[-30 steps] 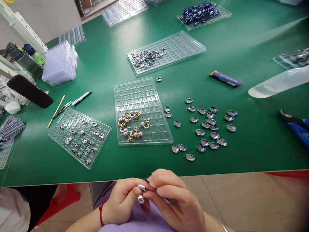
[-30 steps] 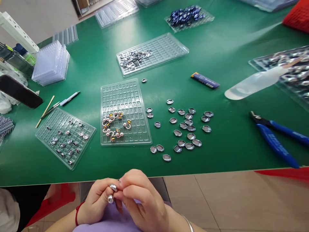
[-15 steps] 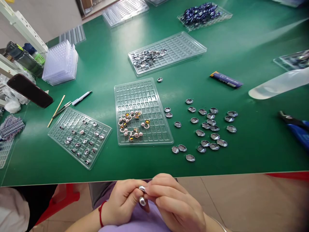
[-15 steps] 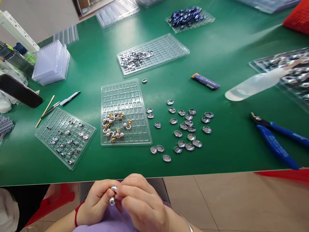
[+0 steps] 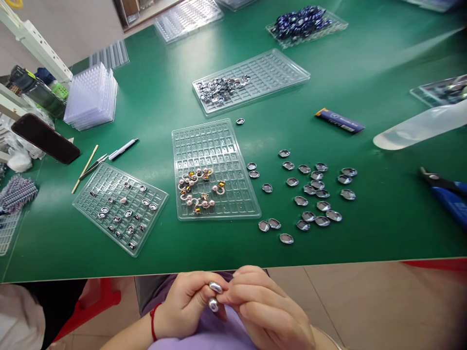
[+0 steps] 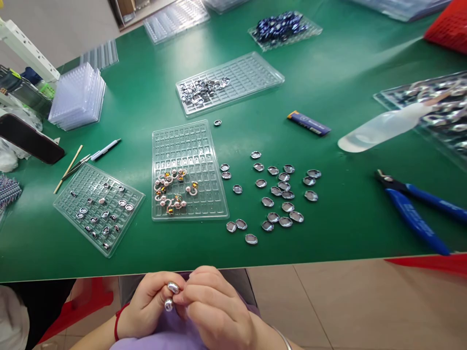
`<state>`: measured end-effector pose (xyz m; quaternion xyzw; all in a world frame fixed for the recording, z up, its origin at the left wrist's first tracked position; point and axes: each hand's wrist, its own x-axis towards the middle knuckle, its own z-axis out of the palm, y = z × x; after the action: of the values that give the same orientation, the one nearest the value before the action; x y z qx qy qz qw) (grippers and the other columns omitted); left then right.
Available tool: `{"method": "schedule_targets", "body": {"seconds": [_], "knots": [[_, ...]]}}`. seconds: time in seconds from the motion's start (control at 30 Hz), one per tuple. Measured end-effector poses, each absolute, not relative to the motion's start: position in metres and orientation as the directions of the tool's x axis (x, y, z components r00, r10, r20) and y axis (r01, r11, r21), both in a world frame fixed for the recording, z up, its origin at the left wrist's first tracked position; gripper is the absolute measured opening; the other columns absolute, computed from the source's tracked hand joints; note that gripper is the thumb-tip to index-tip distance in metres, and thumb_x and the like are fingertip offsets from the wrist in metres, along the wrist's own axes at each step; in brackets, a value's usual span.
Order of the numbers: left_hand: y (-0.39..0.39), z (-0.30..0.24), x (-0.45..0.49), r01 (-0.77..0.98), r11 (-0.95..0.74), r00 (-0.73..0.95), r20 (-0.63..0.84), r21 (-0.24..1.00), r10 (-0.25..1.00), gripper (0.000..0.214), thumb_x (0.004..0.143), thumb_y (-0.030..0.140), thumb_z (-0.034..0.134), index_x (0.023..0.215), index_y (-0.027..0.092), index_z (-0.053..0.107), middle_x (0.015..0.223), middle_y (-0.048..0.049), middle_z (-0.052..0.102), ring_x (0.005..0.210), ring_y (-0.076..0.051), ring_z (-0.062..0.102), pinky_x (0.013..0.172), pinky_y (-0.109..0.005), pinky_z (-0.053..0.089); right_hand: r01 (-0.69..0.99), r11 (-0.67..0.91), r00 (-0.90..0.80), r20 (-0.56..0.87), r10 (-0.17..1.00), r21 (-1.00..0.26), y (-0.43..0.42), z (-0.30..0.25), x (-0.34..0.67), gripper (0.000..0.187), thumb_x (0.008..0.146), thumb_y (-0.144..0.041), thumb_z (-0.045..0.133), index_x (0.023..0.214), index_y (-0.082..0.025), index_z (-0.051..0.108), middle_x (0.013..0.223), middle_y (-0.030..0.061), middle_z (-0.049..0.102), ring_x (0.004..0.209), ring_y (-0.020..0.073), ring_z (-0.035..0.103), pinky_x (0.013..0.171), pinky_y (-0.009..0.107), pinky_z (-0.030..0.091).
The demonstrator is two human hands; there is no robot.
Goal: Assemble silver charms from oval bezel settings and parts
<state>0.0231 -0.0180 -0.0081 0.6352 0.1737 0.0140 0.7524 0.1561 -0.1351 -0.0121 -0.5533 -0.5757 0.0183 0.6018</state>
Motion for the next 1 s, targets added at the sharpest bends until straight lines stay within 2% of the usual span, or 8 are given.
{"method": "schedule_targets", "body": {"seconds": [0.17, 0.33, 0.57, 0.73, 0.83, 0.9, 1.0], "knots": [[-0.019, -0.010, 0.023, 0.181, 0.201, 0.938, -0.230, 0.963, 0.259, 0.038, 0.097, 0.044, 0.044, 0.099, 0.017, 0.070, 0.065, -0.0033, 0.065, 0.057, -0.013, 0.062, 0.062, -0.022, 0.049, 0.522, 0.359, 0.418, 0.599, 0.683, -0.774, -0.135, -0.015, 0.155, 0.020, 0.088, 0.000, 0.053, 0.092, -0.019, 0.053, 0.085, 0.0036, 0.068, 0.077, 0.0146, 0.061, 0.068, 0.030, 0.056], [-0.020, -0.014, 0.022, 0.179, 0.202, 0.938, -0.229, 0.963, 0.261, 0.038, 0.097, 0.044, 0.044, 0.105, 0.018, 0.071, 0.064, -0.0034, 0.066, 0.058, -0.014, 0.063, 0.060, -0.023, 0.048, 0.491, 0.352, 0.429, 0.573, 0.698, -0.797, -0.134, -0.014, 0.155, 0.019, 0.089, -0.002, 0.053, 0.094, -0.020, 0.050, 0.088, 0.0037, 0.068, 0.078, 0.0143, 0.061, 0.069, 0.029, 0.056], [-0.021, -0.014, 0.024, 0.173, 0.200, 0.934, -0.225, 0.965, 0.277, 0.042, 0.096, 0.049, 0.045, 0.099, 0.017, 0.073, 0.061, -0.0024, 0.064, 0.056, -0.013, 0.061, 0.059, -0.022, 0.047, 0.436, 0.397, 0.442, 0.576, 0.688, -0.808, -0.134, -0.017, 0.155, 0.029, 0.088, 0.000, 0.054, 0.109, -0.020, 0.048, 0.095, 0.0067, 0.067, 0.084, 0.0162, 0.060, 0.071, 0.031, 0.057], [-0.018, -0.012, 0.026, 0.236, 0.136, 0.918, -0.267, 0.962, 0.292, 0.049, 0.095, 0.054, 0.043, 0.093, 0.016, 0.074, 0.061, -0.0035, 0.065, 0.057, -0.014, 0.060, 0.061, -0.024, 0.047, 0.415, 0.414, 0.442, 0.577, 0.687, -0.810, -0.132, -0.015, 0.156, 0.033, 0.087, 0.001, 0.052, 0.111, -0.020, 0.046, 0.094, 0.0069, 0.067, 0.082, 0.0163, 0.060, 0.069, 0.033, 0.057], [-0.016, -0.009, 0.027, 0.295, 0.064, 0.898, -0.299, 0.953, 0.323, 0.048, 0.093, 0.055, 0.046, 0.089, 0.017, 0.075, 0.069, -0.0053, 0.069, 0.065, -0.016, 0.061, 0.066, -0.025, 0.047, 0.442, 0.379, 0.449, 0.566, 0.691, -0.813, -0.130, -0.011, 0.152, 0.027, 0.087, -0.003, 0.051, 0.107, -0.020, 0.046, 0.091, 0.0059, 0.065, 0.079, 0.0155, 0.060, 0.069, 0.033, 0.056], [-0.015, -0.011, 0.027, 0.319, 0.073, 0.883, -0.325, 0.945, 0.338, 0.043, 0.091, 0.054, 0.052, 0.097, 0.019, 0.076, 0.076, -0.0060, 0.071, 0.071, -0.018, 0.063, 0.068, -0.026, 0.048, 0.521, 0.328, 0.468, 0.585, 0.662, -0.788, -0.128, -0.012, 0.157, 0.016, 0.090, -0.011, 0.050, 0.102, -0.021, 0.046, 0.085, 0.0036, 0.065, 0.074, 0.0135, 0.062, 0.066, 0.028, 0.057], [-0.010, -0.024, 0.024, 0.285, 0.277, 0.867, -0.370, 0.918, 0.335, 0.053, 0.084, 0.061, 0.056, 0.120, 0.023, 0.067, 0.063, -0.0015, 0.066, 0.055, -0.016, 0.061, 0.056, -0.026, 0.046, 0.699, 0.120, 0.565, 0.648, 0.511, -0.705, -0.134, -0.024, 0.201, 0.009, 0.092, -0.022, 0.052, 0.096, -0.023, 0.045, 0.079, -0.0006, 0.064, 0.069, 0.0118, 0.064, 0.062, 0.024, 0.056]]}}
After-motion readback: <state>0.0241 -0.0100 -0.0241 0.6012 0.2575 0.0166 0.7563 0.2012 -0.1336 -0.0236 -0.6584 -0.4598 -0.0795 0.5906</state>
